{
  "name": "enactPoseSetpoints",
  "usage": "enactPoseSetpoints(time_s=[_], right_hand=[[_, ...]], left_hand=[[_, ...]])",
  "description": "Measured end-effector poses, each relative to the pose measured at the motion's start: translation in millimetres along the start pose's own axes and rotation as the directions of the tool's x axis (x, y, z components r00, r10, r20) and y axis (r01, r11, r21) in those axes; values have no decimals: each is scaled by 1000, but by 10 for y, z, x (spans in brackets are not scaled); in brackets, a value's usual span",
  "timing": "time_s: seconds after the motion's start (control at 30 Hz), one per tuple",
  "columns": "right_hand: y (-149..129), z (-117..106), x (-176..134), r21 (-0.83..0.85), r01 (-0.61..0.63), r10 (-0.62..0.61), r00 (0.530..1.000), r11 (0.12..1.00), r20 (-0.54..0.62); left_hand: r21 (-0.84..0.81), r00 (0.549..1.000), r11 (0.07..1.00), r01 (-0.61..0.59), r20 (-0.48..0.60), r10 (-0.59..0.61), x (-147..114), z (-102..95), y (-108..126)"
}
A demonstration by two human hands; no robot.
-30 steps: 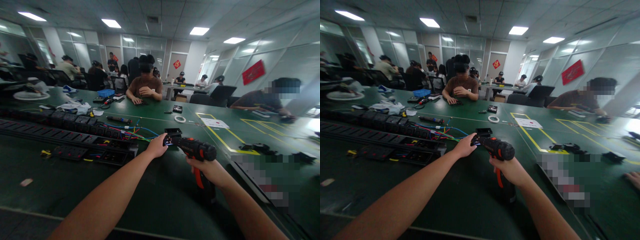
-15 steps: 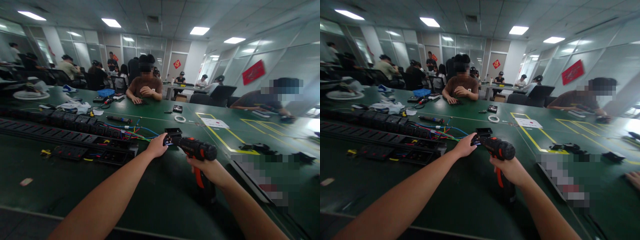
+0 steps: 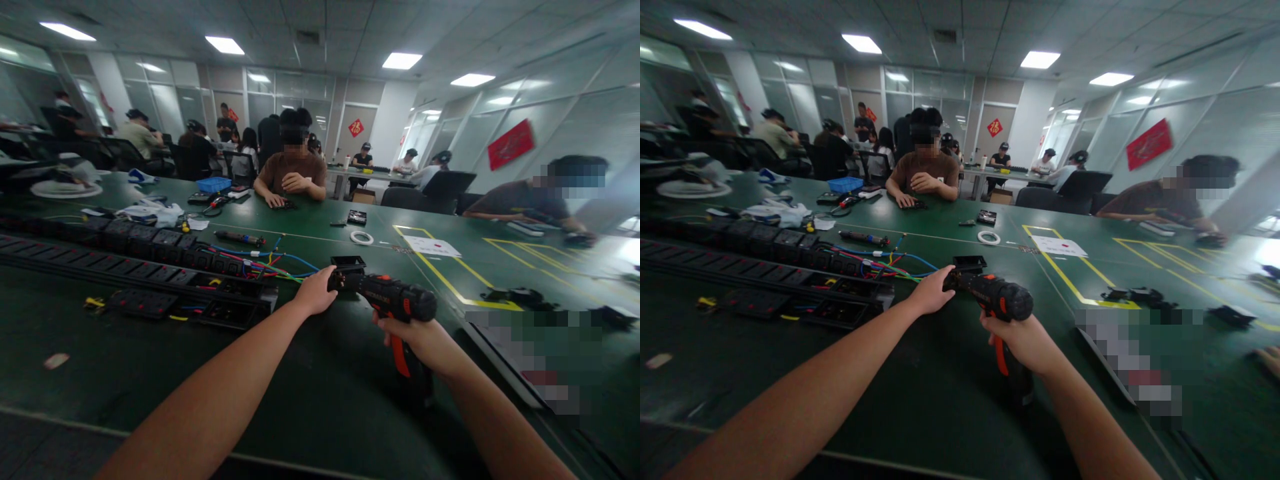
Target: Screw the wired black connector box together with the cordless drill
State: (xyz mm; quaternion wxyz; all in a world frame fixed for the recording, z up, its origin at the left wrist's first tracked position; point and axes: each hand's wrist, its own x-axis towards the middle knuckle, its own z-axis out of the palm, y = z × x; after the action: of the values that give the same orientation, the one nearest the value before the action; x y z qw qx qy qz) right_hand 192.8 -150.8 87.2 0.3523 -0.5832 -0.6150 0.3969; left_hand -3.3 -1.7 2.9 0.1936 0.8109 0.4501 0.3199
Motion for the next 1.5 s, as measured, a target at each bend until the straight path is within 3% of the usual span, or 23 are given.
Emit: enactPoseSetpoints(time_s=[0.63,1.5], right_hand=[[-63,4,-35,-60,2,-5,999,998,-43],[31,-13,11,-109,24,-22,1000,994,20]], left_hand=[[-10,1000,1000,-3,9,3,-14,-45,32],[19,1000,1000,-19,-4,19,5,2,-17]])
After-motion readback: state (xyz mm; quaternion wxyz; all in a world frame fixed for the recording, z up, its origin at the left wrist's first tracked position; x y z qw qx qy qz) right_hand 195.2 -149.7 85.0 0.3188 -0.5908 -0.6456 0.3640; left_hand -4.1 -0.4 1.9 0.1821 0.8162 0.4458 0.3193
